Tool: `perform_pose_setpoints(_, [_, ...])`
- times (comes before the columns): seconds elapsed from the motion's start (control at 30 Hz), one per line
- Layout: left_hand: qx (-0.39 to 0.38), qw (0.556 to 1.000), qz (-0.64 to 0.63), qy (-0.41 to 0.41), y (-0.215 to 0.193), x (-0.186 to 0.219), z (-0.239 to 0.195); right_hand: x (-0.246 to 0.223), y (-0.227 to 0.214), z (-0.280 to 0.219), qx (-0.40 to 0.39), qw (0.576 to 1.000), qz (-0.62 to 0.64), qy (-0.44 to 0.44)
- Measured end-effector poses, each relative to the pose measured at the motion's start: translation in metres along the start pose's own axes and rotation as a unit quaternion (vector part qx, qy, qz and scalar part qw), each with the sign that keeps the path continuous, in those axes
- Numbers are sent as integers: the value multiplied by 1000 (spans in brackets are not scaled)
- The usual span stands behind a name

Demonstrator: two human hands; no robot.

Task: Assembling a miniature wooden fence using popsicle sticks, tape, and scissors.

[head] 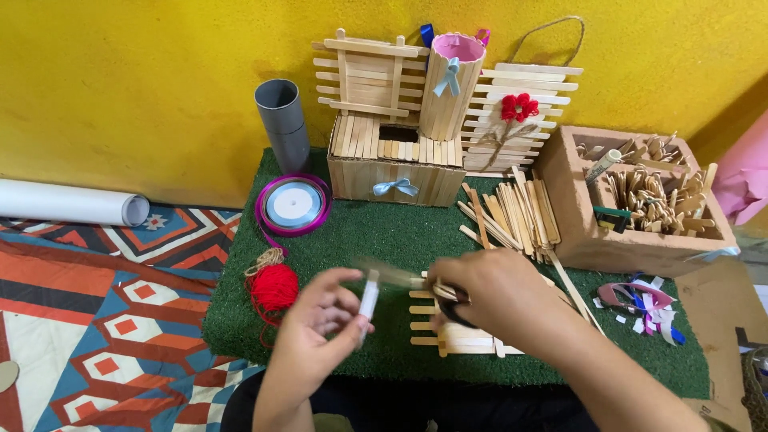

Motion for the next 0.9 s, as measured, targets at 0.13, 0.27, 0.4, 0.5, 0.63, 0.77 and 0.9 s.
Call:
perform_pose_setpoints(0.13, [97,990,74,77,-14,14,-3,3,19,18,51,990,6,130])
perform_pose_setpoints(0.27, [244,954,90,149,-28,13,-11,-20,94,25,-74,986,11,148])
perform_pose_setpoints(0.4, [243,955,77,153,-30,17,-11,-55,155,45,-55,975,-210,39])
perform_pose_setpoints(0.5, [216,969,-1,122,-34,-3,-9,-53,122,39,-94,989,95,57])
perform_pose_setpoints(0.63, [189,977,-24,91,-30,-13,-7,-48,67,21,-71,970,230,37])
perform_pose_setpoints(0.77, [136,986,-48,78,-8,-23,-3,-47,15,8,209,924,319,-17])
perform_pose_setpoints(0.9, [97,990,-90,51,19,-33,-4,-46,13,2,237,896,375,-27])
Point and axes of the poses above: each hand's wrist, its own z-axis towards the middle knuckle, its own y-axis out of the palm, x = y × z, the point moved 6 cm from there along z, towards the middle knuckle, and after that the axes turned 7 degrees about y, right-handed, at the moved point
